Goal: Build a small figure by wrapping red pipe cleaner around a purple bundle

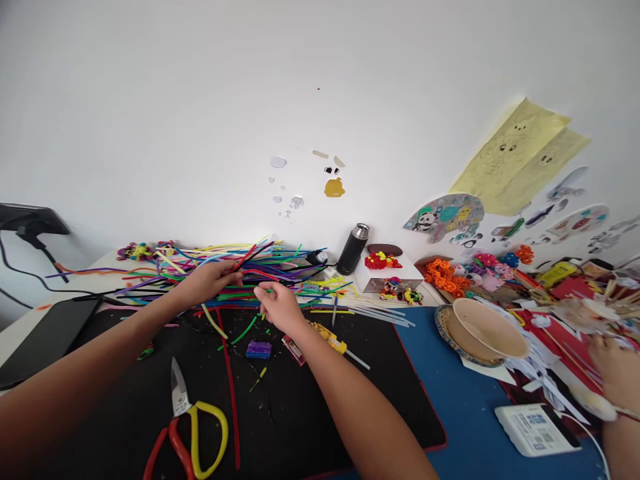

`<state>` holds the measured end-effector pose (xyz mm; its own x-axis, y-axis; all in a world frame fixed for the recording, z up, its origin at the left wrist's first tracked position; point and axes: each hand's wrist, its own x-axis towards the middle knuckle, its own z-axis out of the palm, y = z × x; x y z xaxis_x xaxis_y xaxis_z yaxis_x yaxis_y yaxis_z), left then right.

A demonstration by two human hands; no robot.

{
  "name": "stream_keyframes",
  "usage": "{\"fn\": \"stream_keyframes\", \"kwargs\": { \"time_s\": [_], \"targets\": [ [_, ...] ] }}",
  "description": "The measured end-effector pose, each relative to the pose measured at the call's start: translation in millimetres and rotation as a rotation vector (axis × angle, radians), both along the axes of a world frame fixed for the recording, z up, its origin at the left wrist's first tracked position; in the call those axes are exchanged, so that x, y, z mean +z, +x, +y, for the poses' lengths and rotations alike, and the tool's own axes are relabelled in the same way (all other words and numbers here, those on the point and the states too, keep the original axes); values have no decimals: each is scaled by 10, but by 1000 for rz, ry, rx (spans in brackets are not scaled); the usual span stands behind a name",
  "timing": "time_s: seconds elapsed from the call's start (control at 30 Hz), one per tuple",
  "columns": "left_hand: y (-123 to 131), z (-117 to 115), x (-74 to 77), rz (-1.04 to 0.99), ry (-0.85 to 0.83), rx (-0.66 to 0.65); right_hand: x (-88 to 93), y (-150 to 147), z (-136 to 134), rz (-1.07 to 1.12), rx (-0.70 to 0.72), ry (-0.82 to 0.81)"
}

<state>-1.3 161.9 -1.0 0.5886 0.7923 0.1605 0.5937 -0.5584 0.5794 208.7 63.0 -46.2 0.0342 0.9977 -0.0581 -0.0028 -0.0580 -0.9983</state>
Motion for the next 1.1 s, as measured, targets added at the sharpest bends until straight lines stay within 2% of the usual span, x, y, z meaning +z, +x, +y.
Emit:
{"fn": "stream_keyframes", "kwargs": {
  "time_s": [0.13,0.23,0.47,0.57,0.73,0.93,1.1],
  "targets": [
    [12,-6,-48,-8,-1,-23,50,-272,206,142,-78,10],
    [19,-8,-68,-17,-20,-36,66,-355,303,212,-137,13],
    [45,-11,-100,-106,-97,-80,12,-257,303,269,-261,10],
    [67,5,-142,-143,-95,-59,-25,-210,251,274,-292,12],
    [113,21,-141,-154,13,15,-64,-138,154,252,-294,23],
    [257,-74,-97,2,25,-105,-72,-69,116,214,-258,45],
    [346,-108,-203,129,49,-139,-116,-121,109,195,-195,26]
  ]
}}
